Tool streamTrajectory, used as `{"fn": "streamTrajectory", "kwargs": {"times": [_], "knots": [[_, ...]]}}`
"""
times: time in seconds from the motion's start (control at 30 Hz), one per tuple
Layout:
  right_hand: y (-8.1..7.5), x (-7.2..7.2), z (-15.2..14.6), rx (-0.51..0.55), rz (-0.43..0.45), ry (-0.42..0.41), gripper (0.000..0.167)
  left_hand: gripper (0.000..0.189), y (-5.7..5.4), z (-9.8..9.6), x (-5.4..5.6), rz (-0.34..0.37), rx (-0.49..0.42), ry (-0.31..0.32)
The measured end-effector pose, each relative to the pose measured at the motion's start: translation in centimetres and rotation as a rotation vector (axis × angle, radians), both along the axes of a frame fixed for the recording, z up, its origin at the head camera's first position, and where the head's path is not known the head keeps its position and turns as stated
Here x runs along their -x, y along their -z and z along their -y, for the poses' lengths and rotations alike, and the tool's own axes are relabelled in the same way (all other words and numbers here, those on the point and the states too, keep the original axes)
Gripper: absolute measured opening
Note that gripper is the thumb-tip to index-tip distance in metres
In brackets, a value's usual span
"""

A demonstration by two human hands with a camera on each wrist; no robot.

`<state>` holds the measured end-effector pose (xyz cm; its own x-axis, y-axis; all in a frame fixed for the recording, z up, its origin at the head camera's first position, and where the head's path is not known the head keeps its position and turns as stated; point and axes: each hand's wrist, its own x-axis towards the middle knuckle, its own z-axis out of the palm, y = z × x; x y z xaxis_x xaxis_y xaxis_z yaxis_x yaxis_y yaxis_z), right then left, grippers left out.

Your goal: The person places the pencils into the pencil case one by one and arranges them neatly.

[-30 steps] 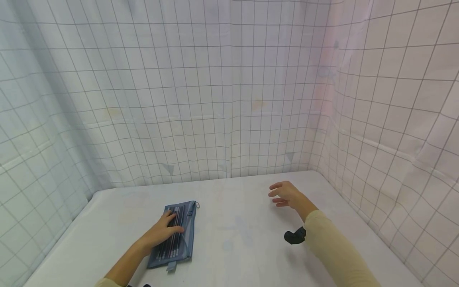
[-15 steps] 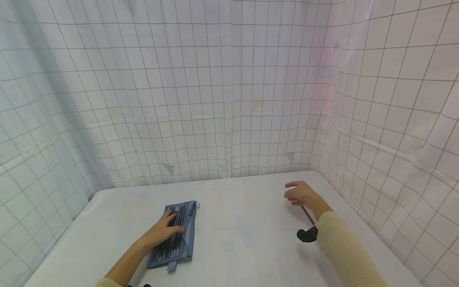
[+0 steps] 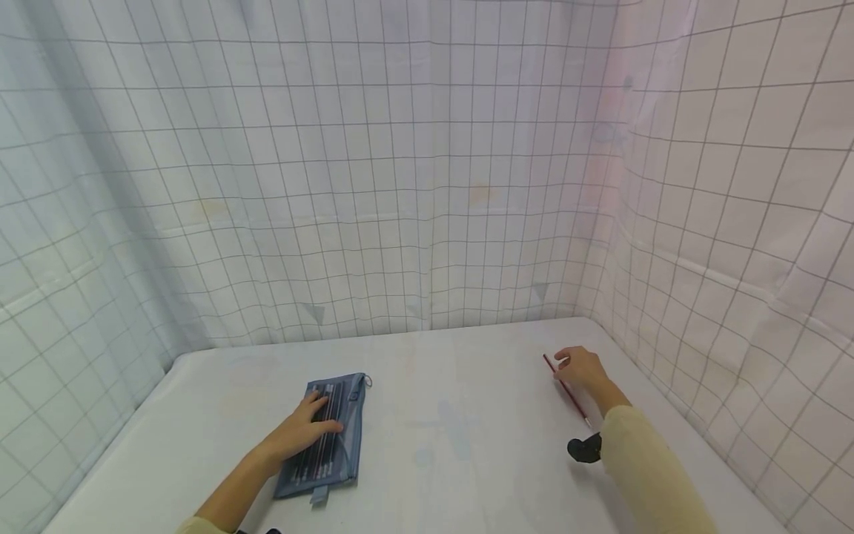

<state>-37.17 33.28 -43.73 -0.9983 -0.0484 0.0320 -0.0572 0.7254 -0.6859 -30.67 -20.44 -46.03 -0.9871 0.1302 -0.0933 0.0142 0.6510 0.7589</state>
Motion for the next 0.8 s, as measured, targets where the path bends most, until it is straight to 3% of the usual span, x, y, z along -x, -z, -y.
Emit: {"fn": "streamTrajectory", "kwargs": {"times": [0.2, 0.3, 0.53, 0.8], "knots": [[1.2, 0.2, -0.1, -0.142, -0.062, -0.002, 0.040, 0.091, -0.2, 0.3, -0.1, -0.015, 0.001, 0.018], [1.6, 0.3, 0.0, -0.154, -0.040, 0.022, 0.036, 0.091, -0.3, 0.3, -0.1, -0.024, 0.012, 0.019], [1.6, 0.3, 0.4, -0.271, -0.060, 0.081, 0.035, 0.089, -0.5, 0.2, -0.2, -0.041, 0.001, 0.021], [1.5, 0.4, 0.6, -0.278, -0.083, 0.098, 0.031, 0.089, 0.1, 0.2, -0.2, -0.044, 0.015, 0.021]]}}
